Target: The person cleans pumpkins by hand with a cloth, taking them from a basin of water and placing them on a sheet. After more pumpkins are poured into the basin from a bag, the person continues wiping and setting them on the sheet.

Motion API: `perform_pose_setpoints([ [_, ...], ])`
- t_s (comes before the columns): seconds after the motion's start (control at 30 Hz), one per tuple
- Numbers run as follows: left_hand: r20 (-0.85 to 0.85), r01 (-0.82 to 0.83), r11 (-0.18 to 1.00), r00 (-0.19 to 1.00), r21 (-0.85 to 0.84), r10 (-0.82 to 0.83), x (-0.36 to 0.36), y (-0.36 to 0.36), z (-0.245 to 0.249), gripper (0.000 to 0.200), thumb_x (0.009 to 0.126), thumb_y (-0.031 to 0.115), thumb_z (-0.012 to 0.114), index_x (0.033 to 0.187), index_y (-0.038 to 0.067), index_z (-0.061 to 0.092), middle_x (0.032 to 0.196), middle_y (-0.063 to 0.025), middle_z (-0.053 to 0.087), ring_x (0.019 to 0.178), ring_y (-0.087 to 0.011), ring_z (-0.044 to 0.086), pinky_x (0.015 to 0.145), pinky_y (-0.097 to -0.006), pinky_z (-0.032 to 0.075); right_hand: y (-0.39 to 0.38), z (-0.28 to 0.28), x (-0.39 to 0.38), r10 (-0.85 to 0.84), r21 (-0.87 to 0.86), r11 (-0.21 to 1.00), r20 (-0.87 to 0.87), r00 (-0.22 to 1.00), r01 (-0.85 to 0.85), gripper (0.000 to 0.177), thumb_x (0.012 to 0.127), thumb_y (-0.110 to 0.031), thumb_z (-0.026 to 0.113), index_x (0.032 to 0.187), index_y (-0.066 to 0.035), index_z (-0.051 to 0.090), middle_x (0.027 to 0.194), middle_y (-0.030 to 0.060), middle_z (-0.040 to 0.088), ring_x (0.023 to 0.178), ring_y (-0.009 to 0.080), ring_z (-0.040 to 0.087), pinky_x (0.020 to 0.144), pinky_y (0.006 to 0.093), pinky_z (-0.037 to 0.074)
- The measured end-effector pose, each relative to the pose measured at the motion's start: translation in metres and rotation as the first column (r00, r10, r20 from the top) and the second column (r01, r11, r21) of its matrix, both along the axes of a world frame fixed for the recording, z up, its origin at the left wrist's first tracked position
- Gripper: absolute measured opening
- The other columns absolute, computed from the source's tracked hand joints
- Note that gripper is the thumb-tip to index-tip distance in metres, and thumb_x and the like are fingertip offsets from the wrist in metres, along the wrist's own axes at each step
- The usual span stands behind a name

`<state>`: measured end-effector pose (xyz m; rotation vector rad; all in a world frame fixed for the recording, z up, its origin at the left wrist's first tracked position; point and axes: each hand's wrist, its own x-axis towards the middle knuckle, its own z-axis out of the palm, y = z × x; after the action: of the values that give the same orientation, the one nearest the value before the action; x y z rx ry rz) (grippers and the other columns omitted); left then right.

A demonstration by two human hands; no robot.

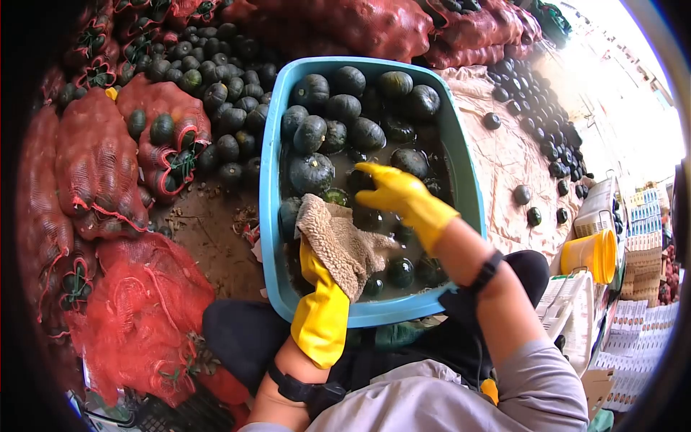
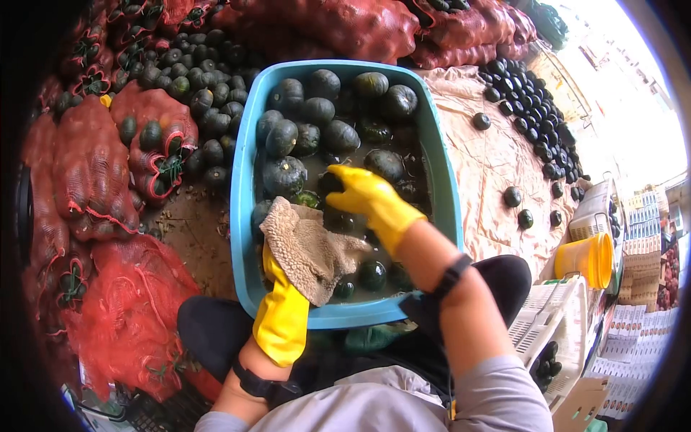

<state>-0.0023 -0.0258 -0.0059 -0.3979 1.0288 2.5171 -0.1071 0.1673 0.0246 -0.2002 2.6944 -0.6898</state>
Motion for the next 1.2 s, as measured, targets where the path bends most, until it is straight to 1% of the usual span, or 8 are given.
perform_pose_setpoints([
  [0.27,-0.005,0.009,1.0,1.0,-0.01,-0.009,-0.009,0.001,0.0,0.05,0.111,0.043,0.05,0.139,0.002,0.059,0.132,-0.0155,0.068,0.12,-0.0311,0.064,0.106,-0.0464,0.052,0.011,-0.047,-0.005,-0.309,-0.594,0.642,0.378,0.873,0.484,0.072,0.084,-0.033,0.092,0.145,-0.013,0.062,0.124,0.0132,0.074,0.116,0.0236,0.071,0.104,0.0377,0.053],
  [0.37,-0.024,0.03,0.999,0.999,-0.013,-0.031,-0.011,0.005,0.001,0.048,0.111,0.041,0.051,0.139,0.003,0.059,0.132,-0.0144,0.068,0.122,-0.0297,0.064,0.107,-0.0455,0.051,0.042,-0.017,0.026,0.068,-0.347,0.909,-0.426,0.902,-0.232,0.063,0.086,-0.019,0.093,0.141,-0.005,0.064,0.127,0.0129,0.073,0.116,0.0224,0.07,0.105,0.0366,0.054],
  [0.53,-0.19,0.082,0.988,0.976,-0.131,-0.106,-0.017,0.009,0.011,0.044,0.112,0.039,0.052,0.138,0.005,0.059,0.133,-0.0126,0.067,0.125,-0.0275,0.062,0.11,-0.044,0.049,-0.008,0.013,0.097,-0.2,-0.801,0.18,0.538,0.819,0.571,0.063,0.092,-0.029,0.088,0.145,-0.009,0.061,0.135,0.0122,0.068,0.13,0.0261,0.063,0.117,0.0388,0.046],
  [0.6,-0.385,0.063,0.947,0.904,-0.314,-0.188,-0.016,0.007,0.018,0.042,0.112,0.038,0.053,0.138,0.005,0.059,0.134,-0.0119,0.067,0.126,-0.0266,0.061,0.111,-0.0434,0.049,-0.043,-0.017,0.135,-0.345,-0.7,0.703,-0.18,0.921,0.127,0.061,0.095,-0.033,0.084,0.146,-0.009,0.061,0.139,0.0127,0.065,0.131,0.0267,0.061,0.116,0.0406,0.045],
  [0.8,-0.008,0.227,0.744,0.958,0.628,-0.286,0.009,0.051,0.042,0.039,0.111,0.041,0.056,0.137,0.013,0.063,0.132,-0.0053,0.07,0.126,-0.0245,0.062,0.114,-0.0445,0.045,-0.033,0.009,0.122,-0.605,-0.769,0.42,0.159,0.78,0.483,0.064,0.096,-0.041,0.08,0.147,-0.009,0.06,0.143,0.0159,0.063,0.134,0.0278,0.06,0.113,0.0403,0.048],
  [0.9,-0.671,-0.166,0.74,0.581,-0.652,-0.461,0.009,0.039,0.03,0.042,0.106,0.036,0.056,0.139,0.011,0.062,0.132,-0.0073,0.07,0.127,-0.0261,0.062,0.116,-0.0442,0.045,-0.044,0.013,0.178,-0.325,-0.793,0.603,-0.147,0.934,0.085,0.064,0.093,-0.033,0.083,0.149,-0.011,0.06,0.147,0.0176,0.06,0.142,0.0333,0.054,0.121,0.0471,0.041],
  [1.03,-0.616,-0.234,0.612,0.572,-0.756,-0.542,0.016,0.057,0.041,0.054,0.086,0.013,0.078,0.138,0.006,0.061,0.13,-0.0104,0.071,0.124,-0.0281,0.066,0.112,-0.0407,0.05,-0.031,-0.001,0.141,-0.509,-0.758,0.646,-0.341,0.79,0.089,0.064,0.091,-0.027,0.085,0.147,-0.008,0.06,0.144,0.0218,0.061,0.135,0.0404,0.058,0.117,0.0496,0.044],
  [1.2,-0.225,0.155,0.988,0.962,-0.005,-0.152,0.031,0.044,0.043,0.042,0.1,0.023,0.071,0.137,0.007,0.062,0.128,-0.0081,0.069,0.122,-0.0232,0.065,0.108,-0.0406,0.054,-0.029,0.013,0.164,-0.324,-0.732,0.665,-0.462,0.826,-0.149,0.045,0.104,-0.035,0.07,0.139,-0.008,0.066,0.139,0.0186,0.067,0.133,0.0363,0.062,0.114,0.0467,0.046],
])
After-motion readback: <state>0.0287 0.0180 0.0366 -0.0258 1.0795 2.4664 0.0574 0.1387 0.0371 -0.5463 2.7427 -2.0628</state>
